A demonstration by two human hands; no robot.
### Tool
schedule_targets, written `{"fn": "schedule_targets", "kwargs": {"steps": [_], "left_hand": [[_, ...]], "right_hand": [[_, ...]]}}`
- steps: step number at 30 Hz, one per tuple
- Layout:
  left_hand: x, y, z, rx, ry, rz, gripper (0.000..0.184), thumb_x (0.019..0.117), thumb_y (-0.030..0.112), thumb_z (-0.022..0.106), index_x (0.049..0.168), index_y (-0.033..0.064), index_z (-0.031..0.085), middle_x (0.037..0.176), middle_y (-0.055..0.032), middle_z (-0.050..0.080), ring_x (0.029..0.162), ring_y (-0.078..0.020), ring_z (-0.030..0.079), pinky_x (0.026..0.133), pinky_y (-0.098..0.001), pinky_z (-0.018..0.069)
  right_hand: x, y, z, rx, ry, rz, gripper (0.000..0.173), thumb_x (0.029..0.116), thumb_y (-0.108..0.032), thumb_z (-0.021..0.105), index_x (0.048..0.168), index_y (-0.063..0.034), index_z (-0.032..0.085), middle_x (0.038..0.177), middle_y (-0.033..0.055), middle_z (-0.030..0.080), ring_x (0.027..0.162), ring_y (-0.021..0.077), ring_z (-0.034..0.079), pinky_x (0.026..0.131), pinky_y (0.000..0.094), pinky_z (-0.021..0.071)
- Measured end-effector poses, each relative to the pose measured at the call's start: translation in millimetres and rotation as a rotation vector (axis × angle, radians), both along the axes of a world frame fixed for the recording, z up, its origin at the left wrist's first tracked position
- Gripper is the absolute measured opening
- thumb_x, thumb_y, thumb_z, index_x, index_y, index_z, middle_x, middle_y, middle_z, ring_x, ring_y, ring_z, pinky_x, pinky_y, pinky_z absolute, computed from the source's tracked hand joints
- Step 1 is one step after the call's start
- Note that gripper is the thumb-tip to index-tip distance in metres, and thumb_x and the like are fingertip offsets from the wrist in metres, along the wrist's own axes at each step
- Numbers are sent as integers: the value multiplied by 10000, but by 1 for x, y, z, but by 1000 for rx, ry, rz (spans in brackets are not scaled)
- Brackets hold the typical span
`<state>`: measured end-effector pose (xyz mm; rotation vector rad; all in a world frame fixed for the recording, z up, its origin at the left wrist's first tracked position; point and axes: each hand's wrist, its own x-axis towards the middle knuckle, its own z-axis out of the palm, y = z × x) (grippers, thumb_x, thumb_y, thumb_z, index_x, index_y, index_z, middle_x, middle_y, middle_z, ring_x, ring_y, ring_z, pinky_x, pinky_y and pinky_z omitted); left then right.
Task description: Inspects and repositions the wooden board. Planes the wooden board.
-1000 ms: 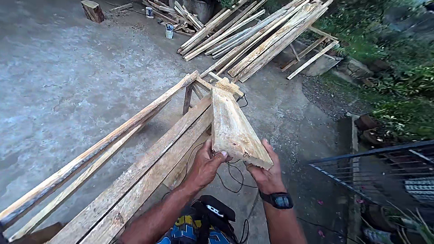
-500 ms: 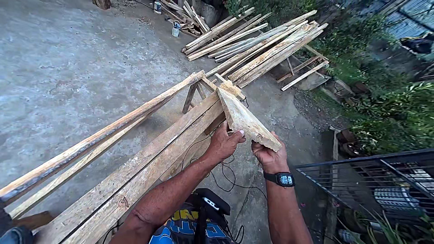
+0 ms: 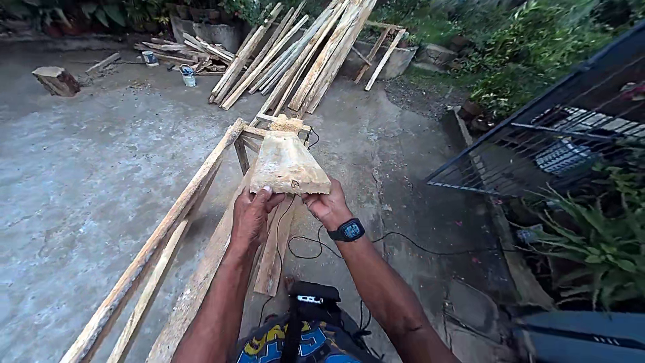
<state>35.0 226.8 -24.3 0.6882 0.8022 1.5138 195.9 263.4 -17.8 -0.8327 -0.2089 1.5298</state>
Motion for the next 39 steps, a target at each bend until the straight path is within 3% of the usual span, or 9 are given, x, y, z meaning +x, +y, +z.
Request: {"fn": "schedule_targets", "kwargs": {"steps": [3,7,13,17,27,39], "left_hand": [[1,0,-3,18,-17,15,218,1035,-35,436,1242,-57,500,990,-171,707,846,-273,747,858,-456,636],[5,0,-5,21,-2,38,148,1037,-28,408,1122,-18,529,892,-136,716,770,-240,745,822,-434,643],[9,-3,-7,22,-33,50,188,1028,-28,434,1191,-40,527,962,-178,715,812,-283,750,829,-463,640],[11,-3,-6,10,-30,57,151,1032,-31,428,1142,-32,533,920,-163,717,783,-270,749,813,-451,644],[9,-4,-8,6,-27,47,184,1039,-25,422,1197,-40,515,933,-174,717,792,-283,752,825,-456,643],[7,-3,-6,6,-17,31,164,1043,-22,404,1174,-32,502,922,-170,714,768,-276,750,809,-457,648]], "right_hand": [[3,1,-7,-1,0,29,433,1110,-402,260,1191,-99,559,969,136,668,683,217,654,534,324,547],[6,0,-8,-28,-10,35,425,1110,-416,283,1202,-115,568,942,123,670,626,200,633,481,307,515],[8,-2,-9,-27,-1,59,453,1106,-449,272,1216,-118,561,989,127,669,667,210,650,511,315,532],[9,-3,-9,-34,-3,49,444,1108,-432,271,1208,-109,558,979,134,668,647,210,645,499,312,532],[9,-4,-9,-27,-5,52,436,1106,-432,285,1204,-111,564,987,133,669,659,211,651,496,316,531],[8,-1,-13,13,-7,72,501,1086,-535,338,1273,-128,562,1030,131,686,714,218,681,529,317,557]]}}
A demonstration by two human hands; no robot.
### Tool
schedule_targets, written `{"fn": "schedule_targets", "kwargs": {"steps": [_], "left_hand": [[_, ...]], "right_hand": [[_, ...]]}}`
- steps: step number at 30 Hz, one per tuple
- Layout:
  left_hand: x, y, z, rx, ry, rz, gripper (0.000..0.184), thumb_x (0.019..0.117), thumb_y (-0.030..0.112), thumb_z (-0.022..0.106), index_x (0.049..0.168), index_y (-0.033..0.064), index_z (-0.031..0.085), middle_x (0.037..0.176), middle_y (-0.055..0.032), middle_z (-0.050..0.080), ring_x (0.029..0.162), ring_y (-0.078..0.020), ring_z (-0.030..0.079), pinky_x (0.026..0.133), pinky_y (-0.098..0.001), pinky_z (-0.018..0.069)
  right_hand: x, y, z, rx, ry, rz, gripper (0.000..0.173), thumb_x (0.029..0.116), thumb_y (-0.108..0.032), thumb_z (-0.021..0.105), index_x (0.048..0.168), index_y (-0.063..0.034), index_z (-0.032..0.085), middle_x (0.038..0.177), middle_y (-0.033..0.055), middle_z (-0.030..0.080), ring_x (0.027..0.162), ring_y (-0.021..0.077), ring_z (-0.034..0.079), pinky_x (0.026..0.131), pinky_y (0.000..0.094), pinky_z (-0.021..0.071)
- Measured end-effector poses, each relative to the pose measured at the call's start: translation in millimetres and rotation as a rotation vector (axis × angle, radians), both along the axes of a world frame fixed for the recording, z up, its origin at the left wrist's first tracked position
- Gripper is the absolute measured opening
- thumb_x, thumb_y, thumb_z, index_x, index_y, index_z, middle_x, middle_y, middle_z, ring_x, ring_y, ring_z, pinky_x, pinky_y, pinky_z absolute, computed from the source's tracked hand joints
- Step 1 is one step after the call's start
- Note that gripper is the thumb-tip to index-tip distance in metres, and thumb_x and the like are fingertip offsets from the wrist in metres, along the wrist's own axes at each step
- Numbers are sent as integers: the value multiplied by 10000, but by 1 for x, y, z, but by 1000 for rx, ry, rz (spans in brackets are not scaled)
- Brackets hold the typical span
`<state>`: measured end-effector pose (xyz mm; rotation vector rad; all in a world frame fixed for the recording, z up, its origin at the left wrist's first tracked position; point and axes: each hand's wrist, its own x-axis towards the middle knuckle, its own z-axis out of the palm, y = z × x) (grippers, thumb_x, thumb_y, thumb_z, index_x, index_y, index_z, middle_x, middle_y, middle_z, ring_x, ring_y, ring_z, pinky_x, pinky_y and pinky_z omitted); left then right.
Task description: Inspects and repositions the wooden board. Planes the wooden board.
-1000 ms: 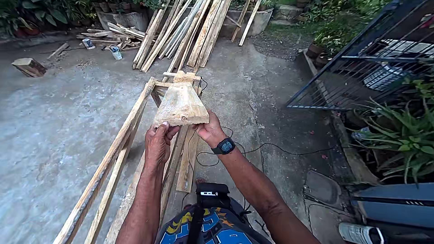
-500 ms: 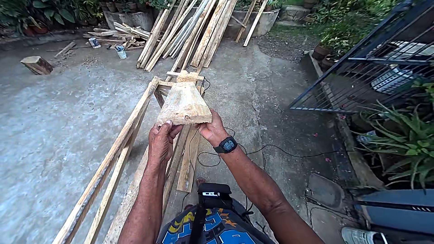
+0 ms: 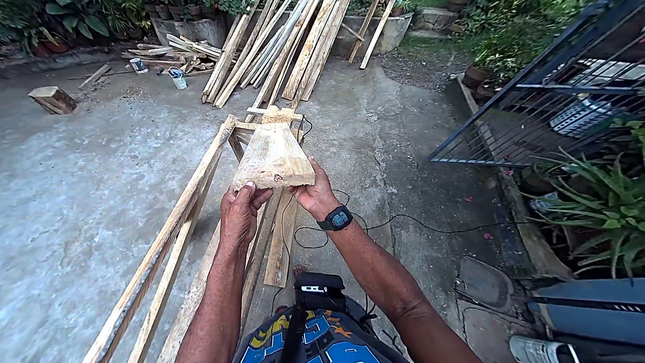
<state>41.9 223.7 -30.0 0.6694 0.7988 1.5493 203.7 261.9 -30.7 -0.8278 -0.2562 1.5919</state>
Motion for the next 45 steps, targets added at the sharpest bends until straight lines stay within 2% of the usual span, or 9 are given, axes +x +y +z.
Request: {"fn": "schedule_targets", "kwargs": {"steps": [5,12,21,28,45], "left_hand": [[0,1,0,0,-5,3,164,1042,-21,409,1180,-31,497,904,-169,716,762,-277,752,809,-458,648],[-1,0,-1,-6,-7,0,171,1042,-23,402,1185,-31,496,893,-169,717,758,-279,754,799,-460,651],[-2,-1,-2,5,-3,-4,168,1042,-24,398,1176,-27,499,871,-154,719,745,-272,755,799,-453,652],[-2,-1,0,-34,19,-3,176,1050,-18,390,1195,-37,488,899,-178,716,756,-280,756,755,-435,658],[-2,-1,1,-44,18,2,183,1054,-10,395,1213,-33,482,906,-175,715,766,-273,756,749,-427,656]], "right_hand": [[0,0,0,-3,-8,0,510,1094,-530,303,1260,-122,561,1016,131,683,706,210,673,530,309,550],[0,1,-3,7,9,-3,499,1094,-522,319,1283,-121,549,1043,145,680,741,234,687,548,337,569],[-2,0,-1,-15,18,-21,494,1098,-512,313,1268,-114,552,1029,152,677,724,241,680,535,341,561],[-4,-1,0,-28,9,-35,489,1101,-504,313,1279,-110,540,1035,157,671,722,242,673,534,341,554],[-5,0,0,-14,28,-40,498,1104,-499,297,1268,-104,552,1013,163,678,710,248,680,521,342,556]]}}
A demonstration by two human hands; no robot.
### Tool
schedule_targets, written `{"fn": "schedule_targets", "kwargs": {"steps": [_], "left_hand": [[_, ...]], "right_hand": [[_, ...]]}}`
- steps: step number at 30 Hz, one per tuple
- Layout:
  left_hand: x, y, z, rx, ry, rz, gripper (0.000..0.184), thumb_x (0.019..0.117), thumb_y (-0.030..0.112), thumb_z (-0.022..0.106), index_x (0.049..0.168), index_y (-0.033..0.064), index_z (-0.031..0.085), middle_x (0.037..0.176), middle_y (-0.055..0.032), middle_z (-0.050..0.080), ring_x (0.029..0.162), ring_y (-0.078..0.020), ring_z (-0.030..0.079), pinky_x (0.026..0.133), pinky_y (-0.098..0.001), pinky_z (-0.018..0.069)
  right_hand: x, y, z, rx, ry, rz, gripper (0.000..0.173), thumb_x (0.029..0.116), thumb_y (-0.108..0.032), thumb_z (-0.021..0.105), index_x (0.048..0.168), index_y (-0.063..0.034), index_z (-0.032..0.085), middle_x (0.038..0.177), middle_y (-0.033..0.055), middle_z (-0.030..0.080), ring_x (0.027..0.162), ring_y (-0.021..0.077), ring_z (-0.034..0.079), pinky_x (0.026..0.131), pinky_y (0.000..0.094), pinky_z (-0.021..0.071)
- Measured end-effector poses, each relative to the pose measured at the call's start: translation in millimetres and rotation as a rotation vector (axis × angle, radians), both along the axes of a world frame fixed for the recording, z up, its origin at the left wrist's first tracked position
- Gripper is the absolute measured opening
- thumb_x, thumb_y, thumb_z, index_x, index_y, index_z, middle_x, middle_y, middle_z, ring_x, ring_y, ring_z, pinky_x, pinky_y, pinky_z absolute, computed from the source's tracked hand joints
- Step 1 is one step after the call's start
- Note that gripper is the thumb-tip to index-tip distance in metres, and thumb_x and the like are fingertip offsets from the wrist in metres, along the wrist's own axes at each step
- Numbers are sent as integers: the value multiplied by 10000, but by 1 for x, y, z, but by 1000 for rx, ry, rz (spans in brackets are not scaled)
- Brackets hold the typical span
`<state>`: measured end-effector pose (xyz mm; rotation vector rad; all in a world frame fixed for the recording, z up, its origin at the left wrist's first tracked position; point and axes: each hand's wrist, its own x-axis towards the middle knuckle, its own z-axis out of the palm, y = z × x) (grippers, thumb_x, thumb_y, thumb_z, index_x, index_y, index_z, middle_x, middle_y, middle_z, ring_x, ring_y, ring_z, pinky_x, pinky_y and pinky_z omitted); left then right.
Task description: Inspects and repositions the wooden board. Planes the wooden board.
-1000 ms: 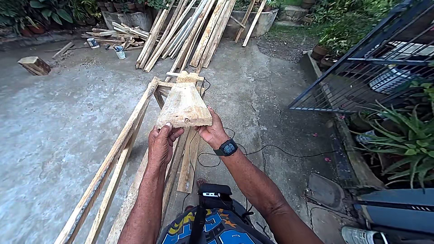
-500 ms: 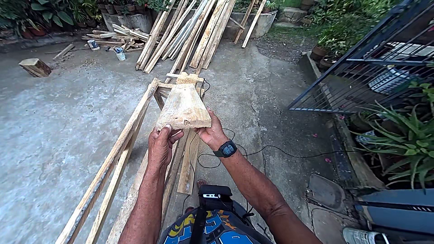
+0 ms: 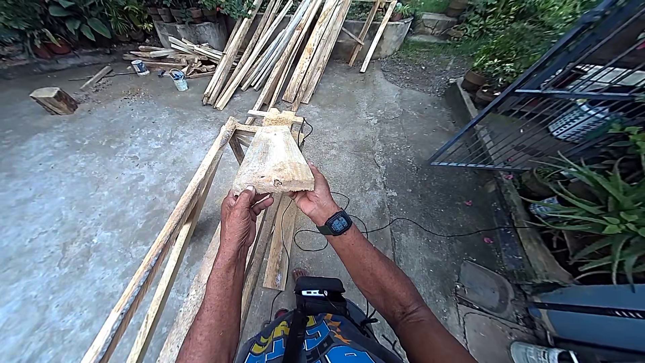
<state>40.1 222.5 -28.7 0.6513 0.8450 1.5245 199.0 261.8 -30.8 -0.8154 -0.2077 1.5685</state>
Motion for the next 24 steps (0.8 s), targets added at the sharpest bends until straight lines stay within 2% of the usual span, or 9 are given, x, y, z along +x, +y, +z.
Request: {"fn": "schedule_targets", "kwargs": {"steps": [5,9,14,16,24], "left_hand": [[1,0,0,-14,-11,9,171,1050,-18,403,1197,-35,489,900,-172,714,760,-273,756,747,-432,658],[3,-1,1,-20,-10,1,190,1046,-17,422,1223,-42,485,911,-170,711,777,-273,754,751,-426,658],[6,-2,2,-5,14,-47,332,1044,2,474,1364,-79,443,1061,-225,702,869,-292,754,792,-421,655],[6,-2,1,-17,23,-61,453,1034,6,499,1456,-89,366,1104,-236,677,888,-287,751,794,-411,656],[13,-1,6,-41,49,-85,526,1026,73,570,1481,-78,353,1178,-236,657,901,-264,756,791,-383,663]], "right_hand": [[1,-1,1,-6,-1,8,496,1103,-497,305,1274,-98,545,1034,164,673,749,251,687,563,349,571],[2,-2,1,-10,7,-17,455,1103,-463,327,1233,-88,549,997,162,673,730,247,687,554,349,577],[6,0,-3,15,62,-39,444,1091,-459,319,1176,-95,557,984,142,688,776,244,711,569,363,595],[7,-1,-2,6,79,-47,436,1088,-465,327,1158,-99,554,963,130,689,775,235,716,581,365,603],[18,0,-1,41,129,-63,425,1082,-455,333,1132,-96,554,966,126,688,815,224,718,648,361,618]]}}
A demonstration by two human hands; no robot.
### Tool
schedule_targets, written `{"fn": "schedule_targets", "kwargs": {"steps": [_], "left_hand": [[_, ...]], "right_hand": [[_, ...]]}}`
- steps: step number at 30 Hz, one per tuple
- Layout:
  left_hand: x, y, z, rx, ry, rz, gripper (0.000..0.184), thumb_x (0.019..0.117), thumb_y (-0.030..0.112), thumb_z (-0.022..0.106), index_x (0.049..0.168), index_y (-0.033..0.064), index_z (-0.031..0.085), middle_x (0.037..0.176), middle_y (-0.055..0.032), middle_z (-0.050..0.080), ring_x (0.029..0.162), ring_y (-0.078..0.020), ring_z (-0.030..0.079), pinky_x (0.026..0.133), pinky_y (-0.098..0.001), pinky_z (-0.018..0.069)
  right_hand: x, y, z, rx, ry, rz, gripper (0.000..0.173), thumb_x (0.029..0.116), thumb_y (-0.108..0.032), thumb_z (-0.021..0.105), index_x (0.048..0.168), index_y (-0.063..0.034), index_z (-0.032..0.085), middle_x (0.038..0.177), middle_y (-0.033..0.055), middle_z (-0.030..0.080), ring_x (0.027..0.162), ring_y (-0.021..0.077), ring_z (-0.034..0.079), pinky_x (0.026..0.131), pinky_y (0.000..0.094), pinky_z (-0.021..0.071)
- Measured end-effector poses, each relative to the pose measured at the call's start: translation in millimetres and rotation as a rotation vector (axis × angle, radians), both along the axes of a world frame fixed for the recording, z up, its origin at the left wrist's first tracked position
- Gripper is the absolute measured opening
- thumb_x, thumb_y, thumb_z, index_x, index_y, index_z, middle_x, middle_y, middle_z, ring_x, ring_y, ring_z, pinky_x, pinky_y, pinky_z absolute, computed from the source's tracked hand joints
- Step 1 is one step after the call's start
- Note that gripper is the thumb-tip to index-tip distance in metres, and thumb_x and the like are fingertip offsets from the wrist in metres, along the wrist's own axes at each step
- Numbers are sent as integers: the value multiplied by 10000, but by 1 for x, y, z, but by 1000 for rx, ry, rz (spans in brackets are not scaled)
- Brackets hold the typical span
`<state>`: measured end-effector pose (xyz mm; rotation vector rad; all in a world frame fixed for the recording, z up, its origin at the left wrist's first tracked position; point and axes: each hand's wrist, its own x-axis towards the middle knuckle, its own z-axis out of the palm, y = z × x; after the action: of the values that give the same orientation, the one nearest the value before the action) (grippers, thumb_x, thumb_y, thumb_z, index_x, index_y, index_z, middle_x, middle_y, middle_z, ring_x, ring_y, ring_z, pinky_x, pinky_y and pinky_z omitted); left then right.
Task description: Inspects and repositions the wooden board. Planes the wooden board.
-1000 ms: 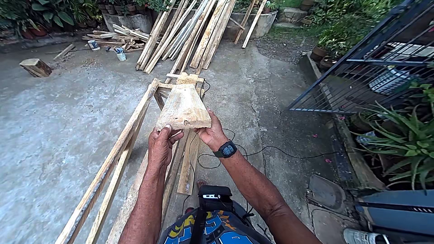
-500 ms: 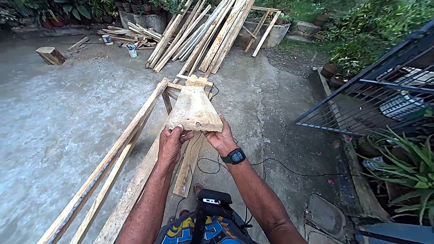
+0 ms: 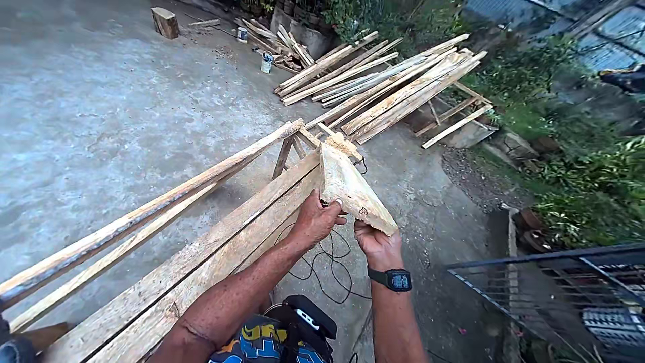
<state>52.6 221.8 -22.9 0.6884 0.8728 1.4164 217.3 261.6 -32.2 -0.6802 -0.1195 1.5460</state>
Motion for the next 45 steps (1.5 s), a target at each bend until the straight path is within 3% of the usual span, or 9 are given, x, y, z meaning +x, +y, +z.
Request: {"fn": "schedule_targets", "kwargs": {"steps": [6,21,33,39,45], "left_hand": [[6,3,5,-4,24,-12,465,1024,83,583,1426,-64,402,1170,-220,663,883,-249,759,772,-372,667],[5,2,10,-10,49,-60,500,1029,107,590,1449,-61,377,1168,-218,663,895,-235,757,796,-356,659],[3,2,8,-6,31,-60,481,1032,92,587,1437,-70,384,1164,-224,664,897,-233,757,803,-345,655],[1,5,-1,38,2,-24,460,1031,40,554,1439,-97,393,1115,-236,693,906,-272,758,851,-398,650],[-9,10,6,63,-40,44,252,1043,-7,439,1284,-67,477,974,-193,714,803,-285,753,801,-444,651]], "right_hand": [[10,3,0,39,26,-6,420,1073,-443,344,1091,-84,561,938,135,686,782,228,714,629,364,616],[14,4,-3,86,1,-14,400,1079,-388,335,1045,-69,575,902,145,691,752,233,715,607,368,615],[13,4,-4,62,1,-24,399,1079,-387,339,1053,-64,571,901,152,687,734,242,711,593,374,613],[-7,1,15,1,-38,-16,426,1094,-431,291,1088,-97,555,926,126,674,781,229,703,608,358,599],[-15,5,6,40,-95,38,456,1107,-466,264,1180,-125,558,962,109,671,722,192,664,567,309,557]]}}
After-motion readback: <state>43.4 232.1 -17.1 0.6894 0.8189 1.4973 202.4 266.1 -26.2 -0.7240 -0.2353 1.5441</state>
